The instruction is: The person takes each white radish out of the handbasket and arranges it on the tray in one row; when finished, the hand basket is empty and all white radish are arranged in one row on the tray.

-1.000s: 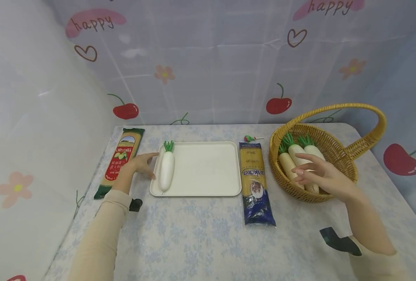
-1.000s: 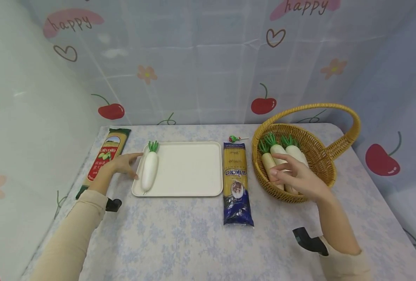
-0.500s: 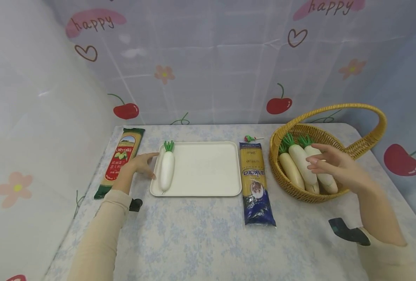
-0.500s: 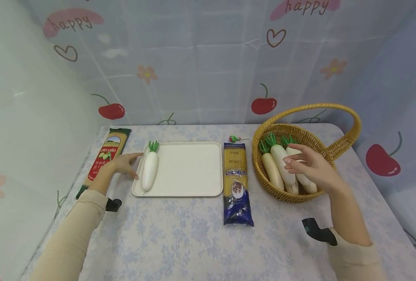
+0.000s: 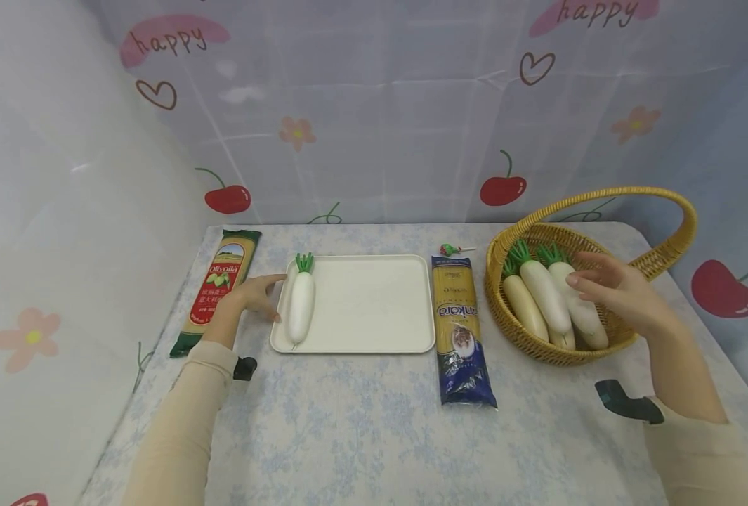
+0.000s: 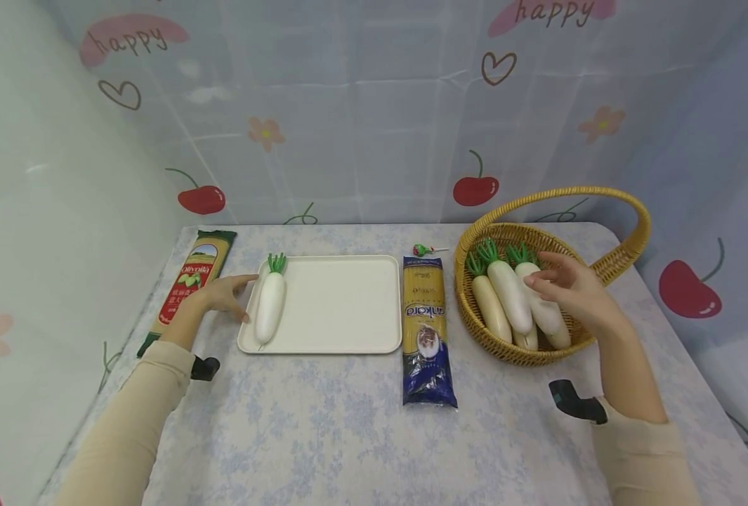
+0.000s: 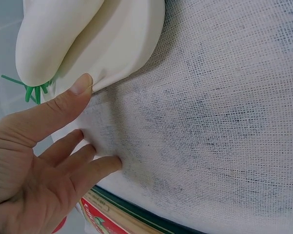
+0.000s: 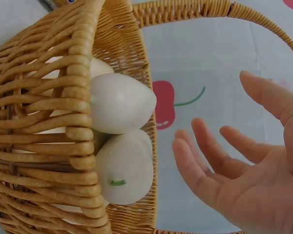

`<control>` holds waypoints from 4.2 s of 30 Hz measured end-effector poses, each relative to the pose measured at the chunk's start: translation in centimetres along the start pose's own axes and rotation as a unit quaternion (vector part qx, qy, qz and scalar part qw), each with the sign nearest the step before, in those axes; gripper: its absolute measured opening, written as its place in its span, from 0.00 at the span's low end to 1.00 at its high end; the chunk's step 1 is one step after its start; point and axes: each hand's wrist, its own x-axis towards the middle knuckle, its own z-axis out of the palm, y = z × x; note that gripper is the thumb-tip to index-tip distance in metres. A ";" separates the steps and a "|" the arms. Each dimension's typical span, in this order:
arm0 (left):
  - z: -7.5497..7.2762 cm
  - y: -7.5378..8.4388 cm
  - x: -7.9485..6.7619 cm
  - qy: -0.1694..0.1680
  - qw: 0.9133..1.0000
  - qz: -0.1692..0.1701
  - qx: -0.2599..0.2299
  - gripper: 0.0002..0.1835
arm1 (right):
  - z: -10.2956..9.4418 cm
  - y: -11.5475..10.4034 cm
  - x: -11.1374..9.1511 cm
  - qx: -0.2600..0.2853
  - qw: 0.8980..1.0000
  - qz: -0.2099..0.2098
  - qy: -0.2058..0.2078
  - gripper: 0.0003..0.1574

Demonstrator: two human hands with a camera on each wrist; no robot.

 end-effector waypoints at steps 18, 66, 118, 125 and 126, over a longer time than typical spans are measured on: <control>0.0 -0.2 0.2 -0.001 1.000 0.003 0.003 0.53 | 0.0 0.3 2.3 -0.112 0.992 0.048 -0.042 0.57; 0.0 0.1 -0.2 0.000 1.000 -0.002 -0.002 0.54 | -1.0 2.3 4.4 -0.155 0.978 0.089 -0.108 0.52; 0.0 0.3 -0.2 0.002 1.000 -0.004 0.002 0.53 | 0.7 -1.1 -4.0 0.035 0.997 0.010 -0.074 0.42; 0.0 0.4 -0.4 0.001 1.000 -0.007 -0.001 0.53 | 1.5 -1.6 -5.0 0.011 0.998 -0.024 -0.063 0.41; 0.0 0.4 -0.4 0.000 1.000 -0.008 -0.001 0.53 | 1.6 -1.7 -5.1 0.012 0.997 -0.032 -0.063 0.40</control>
